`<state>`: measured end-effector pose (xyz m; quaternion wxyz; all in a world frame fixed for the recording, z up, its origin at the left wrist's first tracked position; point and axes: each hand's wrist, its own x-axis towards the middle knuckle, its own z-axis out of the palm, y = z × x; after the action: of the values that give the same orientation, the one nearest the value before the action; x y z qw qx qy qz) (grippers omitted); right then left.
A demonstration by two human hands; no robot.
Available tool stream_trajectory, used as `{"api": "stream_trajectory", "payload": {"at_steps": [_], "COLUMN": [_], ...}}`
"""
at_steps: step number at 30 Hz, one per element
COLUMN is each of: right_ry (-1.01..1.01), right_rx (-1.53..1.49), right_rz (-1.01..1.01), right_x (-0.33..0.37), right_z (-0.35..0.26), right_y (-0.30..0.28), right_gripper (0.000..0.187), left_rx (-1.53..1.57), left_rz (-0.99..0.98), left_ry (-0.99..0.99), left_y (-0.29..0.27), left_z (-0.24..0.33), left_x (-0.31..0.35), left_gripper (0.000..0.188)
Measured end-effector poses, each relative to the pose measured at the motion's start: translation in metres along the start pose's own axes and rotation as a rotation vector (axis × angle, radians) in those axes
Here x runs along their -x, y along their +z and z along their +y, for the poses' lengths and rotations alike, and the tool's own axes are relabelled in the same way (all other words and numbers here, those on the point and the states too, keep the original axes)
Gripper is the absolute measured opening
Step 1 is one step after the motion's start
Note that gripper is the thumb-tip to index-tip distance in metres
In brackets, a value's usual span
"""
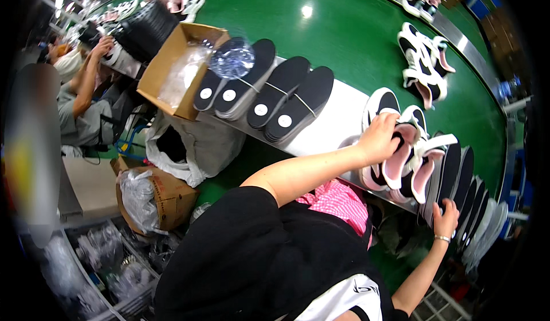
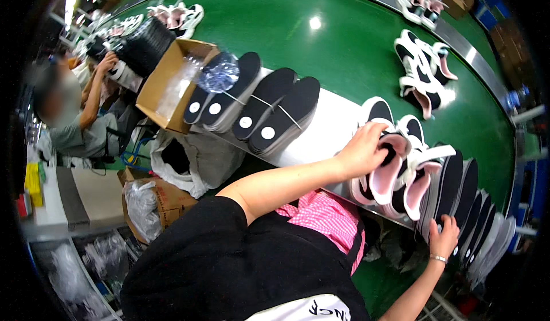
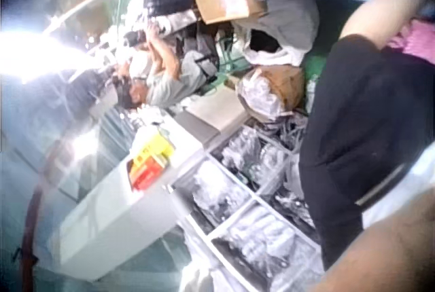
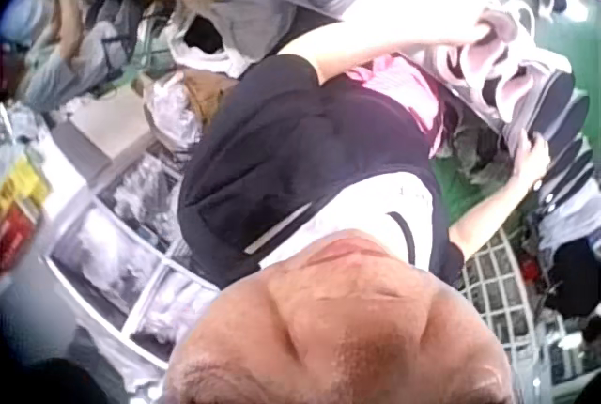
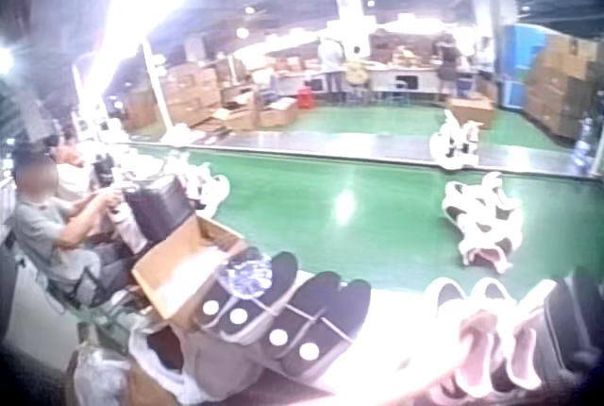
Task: The person matches shoe outsoles with completed shoe uppers at a factory assembly line. They pick up outsoles, place them inside the corresponding shoes to check for fit or pairing, and then set them onto the conveyor belt.
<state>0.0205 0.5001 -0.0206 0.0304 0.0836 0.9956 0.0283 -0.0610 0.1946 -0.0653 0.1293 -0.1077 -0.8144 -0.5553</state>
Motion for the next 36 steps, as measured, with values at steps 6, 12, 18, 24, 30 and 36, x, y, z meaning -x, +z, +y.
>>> {"api": "stream_trajectory", "payload": {"at_steps": [6, 12, 18, 24, 30, 36], "right_ry": [-0.161, -0.317, -0.445, -0.429, -0.393, -0.386], "right_rx": [-0.392, -0.488, -0.291, 0.054, -0.124, 0.150], "right_rz": [0.194, 0.191, 0.151, 0.178, 0.056, -0.057], "right_x": [-0.008, -0.062, -0.173, -0.272, -0.353, -0.380], "right_z": [-0.012, -0.049, -0.090, -0.132, -0.161, -0.153], "right_y": [-0.036, -0.076, -0.062, 0.008, 0.024, 0.006], "right_gripper": [0.025, 0.029, 0.041, 0.070, 0.030, 0.029], "left_rx": [-0.216, -1.198, -1.462, -0.934, 0.062, -0.126], "left_rz": [0.214, 0.553, 0.316, 0.234, -0.456, -0.446], "left_ry": [0.096, 0.167, -0.085, 0.011, -0.451, -0.163], "left_y": [-0.121, -0.219, -0.285, -0.170, -0.031, 0.004], "left_z": [0.007, -0.009, -0.051, 0.001, -0.011, -0.016], "left_x": [0.005, -0.003, 0.012, -0.015, 0.005, -0.015], "left_gripper": [0.031, 0.034, 0.033, 0.041, 0.092, 0.082]}}
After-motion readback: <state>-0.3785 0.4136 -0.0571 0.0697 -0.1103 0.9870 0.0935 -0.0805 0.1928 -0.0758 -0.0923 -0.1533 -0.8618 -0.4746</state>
